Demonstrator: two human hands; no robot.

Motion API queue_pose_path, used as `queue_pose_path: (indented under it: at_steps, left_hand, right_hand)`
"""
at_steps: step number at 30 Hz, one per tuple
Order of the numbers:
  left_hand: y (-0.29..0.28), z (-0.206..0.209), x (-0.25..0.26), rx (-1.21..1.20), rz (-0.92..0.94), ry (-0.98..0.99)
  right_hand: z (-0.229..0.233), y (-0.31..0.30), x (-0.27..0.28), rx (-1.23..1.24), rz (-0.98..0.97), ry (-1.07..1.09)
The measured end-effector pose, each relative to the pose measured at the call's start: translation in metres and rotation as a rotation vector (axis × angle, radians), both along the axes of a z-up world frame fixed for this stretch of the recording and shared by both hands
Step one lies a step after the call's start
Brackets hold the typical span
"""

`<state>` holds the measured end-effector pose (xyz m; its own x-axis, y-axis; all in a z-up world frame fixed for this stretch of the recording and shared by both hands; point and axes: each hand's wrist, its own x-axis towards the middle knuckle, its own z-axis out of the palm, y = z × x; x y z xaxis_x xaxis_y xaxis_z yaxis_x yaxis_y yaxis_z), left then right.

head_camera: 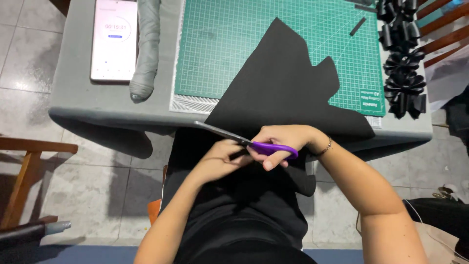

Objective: Tracing a bow-shaped template onto black material and cutting it out with scissors

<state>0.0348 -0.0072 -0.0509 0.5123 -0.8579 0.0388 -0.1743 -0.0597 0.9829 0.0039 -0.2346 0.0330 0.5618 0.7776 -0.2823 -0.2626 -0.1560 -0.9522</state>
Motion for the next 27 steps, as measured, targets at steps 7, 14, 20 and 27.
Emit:
queue_pose_path:
  at_steps: [7,14,20,27]
  left_hand:
    - [-0.023,0.002,-0.017,-0.230,0.056,-0.150]
    - [-0.014,0.096,-0.018,-0.253,0.036,0.003]
    - [-0.006,0.135,-0.001,-0.401,-0.056,-0.066]
    - [0.035,0.149,0.017,-0.449,0.173,-0.002]
  right_hand:
    - [0.067,0.009,-0.027,-0.165,-0.370,-0.500]
    - [0.078,-0.011,-0.128,-0.916,-0.547,-0.834]
    - [0.080,-0.068,-0.129,-1.256,-0.672,-0.776]
    - [0.200,-0.163,-0.027,-0.811,-1.168,-1.206]
